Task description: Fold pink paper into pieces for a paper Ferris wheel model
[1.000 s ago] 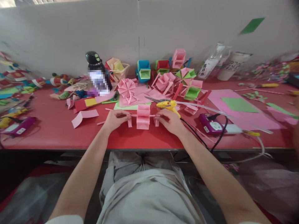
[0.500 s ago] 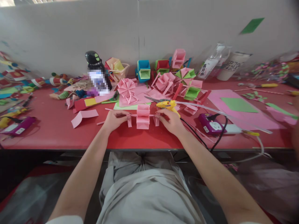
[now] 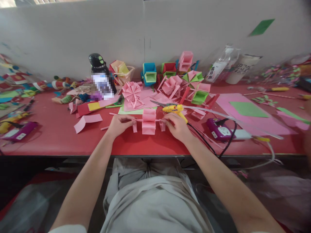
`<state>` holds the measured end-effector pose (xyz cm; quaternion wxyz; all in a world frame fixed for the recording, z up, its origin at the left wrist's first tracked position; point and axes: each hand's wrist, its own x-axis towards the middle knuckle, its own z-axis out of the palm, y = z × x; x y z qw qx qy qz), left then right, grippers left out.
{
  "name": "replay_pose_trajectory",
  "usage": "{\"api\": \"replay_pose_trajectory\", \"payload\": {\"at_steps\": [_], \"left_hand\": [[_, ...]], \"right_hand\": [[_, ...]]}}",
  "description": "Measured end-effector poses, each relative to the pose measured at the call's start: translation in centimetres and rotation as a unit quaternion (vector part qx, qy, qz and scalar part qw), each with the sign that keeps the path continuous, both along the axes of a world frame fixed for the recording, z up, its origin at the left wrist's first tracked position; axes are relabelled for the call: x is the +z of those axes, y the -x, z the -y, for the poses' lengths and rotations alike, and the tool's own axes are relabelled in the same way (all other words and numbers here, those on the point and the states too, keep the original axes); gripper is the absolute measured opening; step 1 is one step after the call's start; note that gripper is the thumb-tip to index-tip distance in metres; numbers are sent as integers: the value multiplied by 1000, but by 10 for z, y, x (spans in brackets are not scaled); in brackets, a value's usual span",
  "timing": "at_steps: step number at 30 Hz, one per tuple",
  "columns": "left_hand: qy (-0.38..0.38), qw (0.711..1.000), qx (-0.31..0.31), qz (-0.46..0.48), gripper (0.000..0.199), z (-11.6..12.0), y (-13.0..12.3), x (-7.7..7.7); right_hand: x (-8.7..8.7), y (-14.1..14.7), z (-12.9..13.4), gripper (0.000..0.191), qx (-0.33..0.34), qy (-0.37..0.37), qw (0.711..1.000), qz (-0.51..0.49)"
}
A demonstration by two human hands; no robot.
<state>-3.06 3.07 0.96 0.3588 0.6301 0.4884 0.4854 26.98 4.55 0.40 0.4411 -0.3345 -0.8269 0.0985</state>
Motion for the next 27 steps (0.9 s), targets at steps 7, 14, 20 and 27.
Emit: {"api": "replay_pose_trajectory", "payload": {"at_steps": [7,14,20,27], "left_hand": [[-2,1000,0,0,31,0,0,1],[-8,1000,2,-4,25,1,0,3],[-5,1000,4,-8,28,2,-2,5],[-1,1000,5,-4,34,2,-3,7]], "right_hand": [[1,2,1,9,-4,-7,1000,-3],[3,3,1,14,0,-6,1000,-6],[2,3,1,13,-10,9,1000,0],[1,3,0,12,-9,22,1000,-5]]}}
